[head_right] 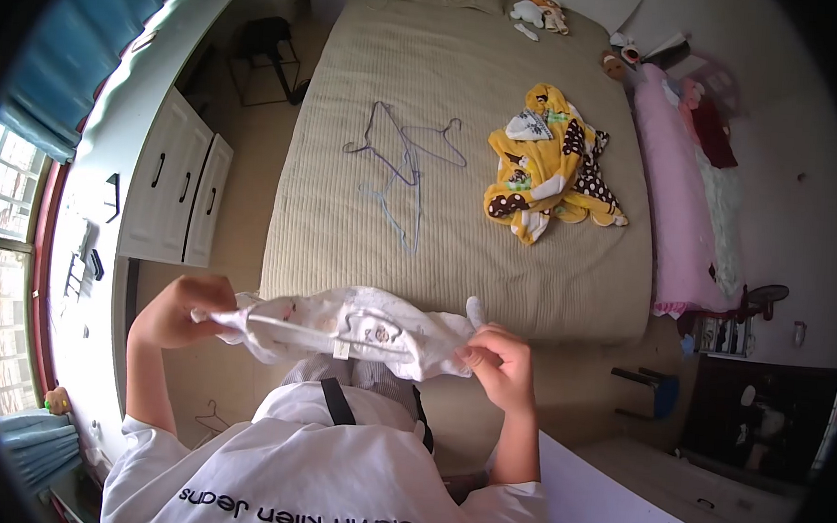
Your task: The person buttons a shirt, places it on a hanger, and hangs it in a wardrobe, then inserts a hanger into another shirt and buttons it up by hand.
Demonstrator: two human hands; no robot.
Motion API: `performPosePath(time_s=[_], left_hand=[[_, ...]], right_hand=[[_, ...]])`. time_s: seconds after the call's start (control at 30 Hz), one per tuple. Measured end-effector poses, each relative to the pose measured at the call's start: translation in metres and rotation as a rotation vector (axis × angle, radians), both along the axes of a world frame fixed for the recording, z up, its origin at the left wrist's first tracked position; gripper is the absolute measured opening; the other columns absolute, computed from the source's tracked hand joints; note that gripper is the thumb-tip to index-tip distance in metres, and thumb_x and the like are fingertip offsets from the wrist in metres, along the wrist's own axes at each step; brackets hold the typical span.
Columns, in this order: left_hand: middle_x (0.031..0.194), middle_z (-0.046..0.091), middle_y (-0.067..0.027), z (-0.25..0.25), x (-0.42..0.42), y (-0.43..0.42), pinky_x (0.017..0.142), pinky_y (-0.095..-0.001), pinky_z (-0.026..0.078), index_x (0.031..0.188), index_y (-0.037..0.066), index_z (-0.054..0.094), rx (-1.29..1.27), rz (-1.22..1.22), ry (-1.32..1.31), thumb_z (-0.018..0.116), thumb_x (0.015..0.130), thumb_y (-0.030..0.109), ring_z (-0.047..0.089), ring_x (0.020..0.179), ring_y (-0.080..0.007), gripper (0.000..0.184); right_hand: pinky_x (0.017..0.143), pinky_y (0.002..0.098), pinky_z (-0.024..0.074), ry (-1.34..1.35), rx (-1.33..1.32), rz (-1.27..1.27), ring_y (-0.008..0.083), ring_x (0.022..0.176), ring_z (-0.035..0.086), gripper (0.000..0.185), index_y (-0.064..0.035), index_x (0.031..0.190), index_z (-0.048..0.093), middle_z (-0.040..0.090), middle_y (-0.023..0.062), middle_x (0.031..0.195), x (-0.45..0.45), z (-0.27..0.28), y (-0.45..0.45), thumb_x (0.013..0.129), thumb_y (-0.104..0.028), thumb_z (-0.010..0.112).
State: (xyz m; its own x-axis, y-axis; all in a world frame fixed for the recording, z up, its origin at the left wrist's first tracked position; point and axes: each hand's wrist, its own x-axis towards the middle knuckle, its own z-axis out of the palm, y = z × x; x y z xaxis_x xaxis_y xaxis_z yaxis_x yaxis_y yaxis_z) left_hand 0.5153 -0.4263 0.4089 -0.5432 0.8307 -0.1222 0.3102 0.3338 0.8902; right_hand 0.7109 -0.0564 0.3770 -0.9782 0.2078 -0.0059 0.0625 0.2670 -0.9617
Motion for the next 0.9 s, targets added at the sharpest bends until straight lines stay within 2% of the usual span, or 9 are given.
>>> performPosePath(time_s=[0.17,0.33,0.4,0.47,0.53,0.6,0.73,0.87,0.9], left_hand=[[0.085,0.062,-0.0096,-0.029,-0.046,0.028,0.065,-0.0337,0.049,0.094,0.003,0.068,0.029,0.055,0.196,0.069,0.075,0.001,0.061,0.076,-0.0246,0.02],[0.089,0.062,-0.0117,-0.101,-0.128,0.085,0.073,-0.0362,0.048,0.092,-0.001,0.065,-0.04,0.155,0.433,0.071,0.073,0.006,0.06,0.081,-0.0294,0.021],[0.088,0.061,-0.0122,-0.143,-0.166,0.117,0.075,-0.0354,0.047,0.095,-0.001,0.065,-0.066,0.227,0.439,0.069,0.077,0.011,0.059,0.083,-0.0295,0.022],[0.105,0.061,-0.0119,-0.186,-0.199,0.149,0.087,-0.039,0.045,0.107,0.005,0.064,-0.17,0.271,0.585,0.067,0.08,0.017,0.057,0.101,-0.0292,0.029],[0.126,0.052,-0.008,-0.224,-0.208,0.18,0.099,-0.0407,0.037,0.122,0.018,0.057,-0.388,0.374,0.835,0.063,0.085,0.022,0.046,0.12,-0.0262,0.039],[0.136,0.043,-0.0076,-0.269,-0.216,0.202,0.103,-0.0439,0.032,0.131,0.026,0.047,-0.559,0.415,0.632,0.065,0.083,0.028,0.037,0.129,-0.0264,0.052],[0.133,0.045,-0.0086,-0.366,-0.189,0.212,0.102,-0.0456,0.034,0.128,0.022,0.05,-0.604,0.334,0.405,0.065,0.081,0.028,0.037,0.128,-0.0293,0.05],[0.123,0.055,-0.0134,-0.423,-0.147,0.203,0.098,-0.0422,0.041,0.124,0.017,0.054,-0.666,0.333,0.139,0.065,0.081,0.026,0.048,0.119,-0.0307,0.046],[0.12,0.057,-0.015,-0.441,-0.14,0.197,0.095,-0.0401,0.044,0.123,0.014,0.055,-0.639,0.346,0.092,0.065,0.081,0.025,0.052,0.114,-0.0329,0.044]], right_hand=[[0.055,0.02,0.0311,-0.018,-0.036,-0.145,0.0037,0.062,0.039,0.018,0.0024,0.075,0.058,0.047,-0.0038,0.067,-0.038,-0.03,0.01,0.086,-0.011,0.064],[0.057,0.0234,0.0377,0.089,0.055,-0.207,0.0061,0.063,0.047,0.018,0.0036,0.079,0.06,0.053,-0.0007,0.069,-0.135,-0.149,0.08,0.086,-0.013,0.063],[0.057,0.0251,0.0374,0.074,0.014,-0.258,0.0108,0.063,0.049,0.02,0.0022,0.078,0.059,0.057,0.0032,0.07,-0.186,-0.192,0.105,0.085,-0.016,0.064],[0.062,0.0297,0.0422,0.01,0.373,-0.306,0.0201,0.068,0.055,0.021,0.0,0.079,0.061,0.062,0.0078,0.078,-0.231,-0.237,0.135,0.084,-0.02,0.065],[0.081,0.0423,0.045,0.072,0.713,-0.521,0.0338,0.092,0.057,0.032,-0.0056,0.102,0.06,0.062,0.0143,0.099,-0.259,-0.283,0.143,0.087,-0.033,0.059],[0.085,0.0437,0.0435,-0.137,0.714,-0.578,0.0356,0.098,0.055,0.04,-0.0042,0.109,0.057,0.059,0.0184,0.106,-0.275,-0.322,0.154,0.086,-0.038,0.058],[0.079,0.0385,0.0481,-0.239,0.126,-0.567,0.0307,0.092,0.062,0.035,-0.0019,0.106,0.057,0.064,0.0165,0.1,-0.254,-0.422,0.138,0.085,-0.03,0.061],[0.084,0.0287,0.0456,-0.452,-0.242,-0.358,0.0172,0.094,0.057,0.025,-0.0038,0.104,0.055,0.061,0.0069,0.1,-0.183,-0.47,0.103,0.085,-0.017,0.063],[0.076,0.0281,0.0477,-0.49,-0.206,-0.355,0.0153,0.086,0.059,0.025,-0.0034,0.103,0.055,0.062,0.0059,0.093,-0.164,-0.498,0.101,0.084,-0.016,0.064]])
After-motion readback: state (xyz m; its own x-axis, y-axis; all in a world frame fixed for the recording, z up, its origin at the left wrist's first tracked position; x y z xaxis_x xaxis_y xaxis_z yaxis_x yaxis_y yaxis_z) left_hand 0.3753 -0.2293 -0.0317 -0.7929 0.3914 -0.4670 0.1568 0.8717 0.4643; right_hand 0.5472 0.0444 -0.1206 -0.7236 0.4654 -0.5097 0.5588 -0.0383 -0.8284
